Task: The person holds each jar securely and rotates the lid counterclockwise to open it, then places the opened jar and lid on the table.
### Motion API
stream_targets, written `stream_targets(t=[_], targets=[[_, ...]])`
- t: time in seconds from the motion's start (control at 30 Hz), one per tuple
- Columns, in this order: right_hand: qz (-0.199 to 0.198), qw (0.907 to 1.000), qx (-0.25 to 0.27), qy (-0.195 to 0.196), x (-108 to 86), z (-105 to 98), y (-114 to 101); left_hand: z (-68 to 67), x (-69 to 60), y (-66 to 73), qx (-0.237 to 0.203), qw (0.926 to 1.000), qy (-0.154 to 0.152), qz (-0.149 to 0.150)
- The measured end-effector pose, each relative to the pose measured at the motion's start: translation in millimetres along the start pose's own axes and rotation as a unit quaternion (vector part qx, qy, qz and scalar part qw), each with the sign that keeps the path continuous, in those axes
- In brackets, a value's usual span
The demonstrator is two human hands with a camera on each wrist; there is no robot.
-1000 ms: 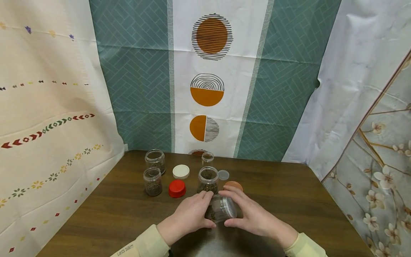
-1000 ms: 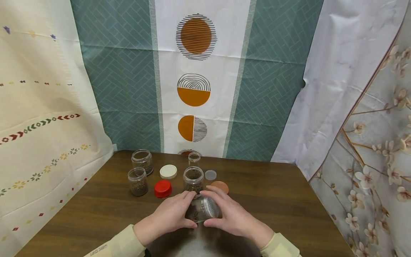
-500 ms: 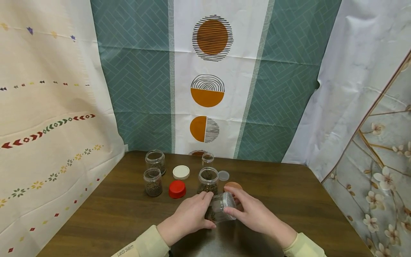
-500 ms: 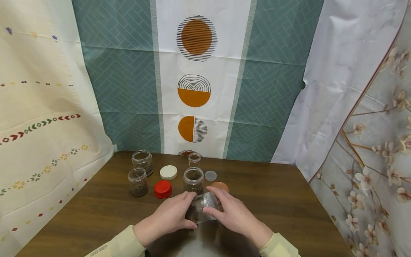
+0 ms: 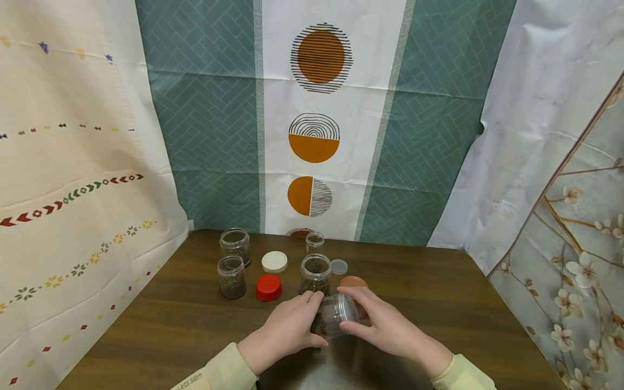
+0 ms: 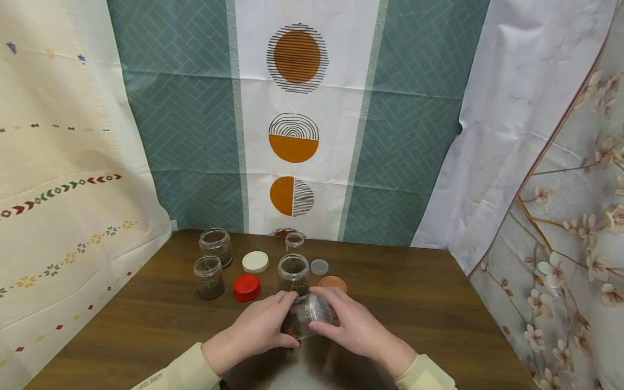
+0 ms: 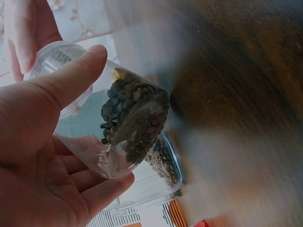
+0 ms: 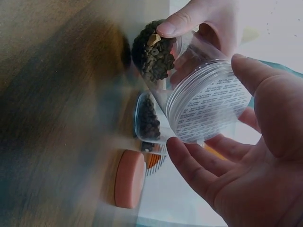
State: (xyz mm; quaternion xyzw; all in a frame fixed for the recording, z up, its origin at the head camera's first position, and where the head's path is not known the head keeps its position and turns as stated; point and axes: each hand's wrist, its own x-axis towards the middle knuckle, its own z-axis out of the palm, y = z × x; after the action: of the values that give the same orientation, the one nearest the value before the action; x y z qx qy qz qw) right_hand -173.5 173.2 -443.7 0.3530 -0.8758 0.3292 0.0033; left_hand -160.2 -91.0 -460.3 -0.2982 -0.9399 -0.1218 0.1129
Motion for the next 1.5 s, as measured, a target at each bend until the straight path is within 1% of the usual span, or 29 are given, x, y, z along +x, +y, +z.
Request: stream_targets(t=[0.07,0.23,0.47,0.67,0.73,0.9,1.0,1.17,1.27,1.5], targets=[[-0.014,0.9998,-0.013,0.002,-0.2,-0.5,0.1,0.7,0.0,-0.3,0.002,1.0,0.002,-0.001],[-0.03,0.9992,-0.027,0.0,-0.6,-2.1,0.7,1.2,0.4,-0.8,0.002,1.0,0.004,-0.003],[-0.042,0.999,-0.012,-0.01,-0.8,-2.5,1.5,0.8,0.5,-0.1,0.003,1.0,0.001,-0.005],[-0.057,0.9983,-0.012,-0.008,-0.4,-1.8,1.1,-0.1,0.1,-0.1,0.002,1.0,-0.003,-0.005],[-0.05,0.9987,-0.008,-0.008,-0.7,-1.4,1.1,0.0,-0.3,-0.2,0.002,1.0,-0.003,-0.005],[-0.01,0.9999,0.001,-0.007,-1.1,0.6,0.8,0.3,-0.8,-0.8,-0.001,1.0,-0.001,-0.005],[0.008,1.0,-0.003,0.002,-0.4,1.6,0.5,0.3,-1.0,-1.1,-0.005,1.0,-0.001,-0.006],[0.036,0.9992,0.019,-0.002,-1.0,1.5,0.2,0.8,-1.6,-0.8,-0.008,0.9999,-0.001,-0.006],[0.035,0.9989,0.029,-0.008,-1.2,1.0,0.6,0.4,-1.7,-0.7,-0.005,1.0,0.001,-0.003],[0.008,0.999,0.042,-0.015,-2.2,-0.3,1.8,0.1,-2.2,0.0,-0.002,1.0,0.006,0.001]])
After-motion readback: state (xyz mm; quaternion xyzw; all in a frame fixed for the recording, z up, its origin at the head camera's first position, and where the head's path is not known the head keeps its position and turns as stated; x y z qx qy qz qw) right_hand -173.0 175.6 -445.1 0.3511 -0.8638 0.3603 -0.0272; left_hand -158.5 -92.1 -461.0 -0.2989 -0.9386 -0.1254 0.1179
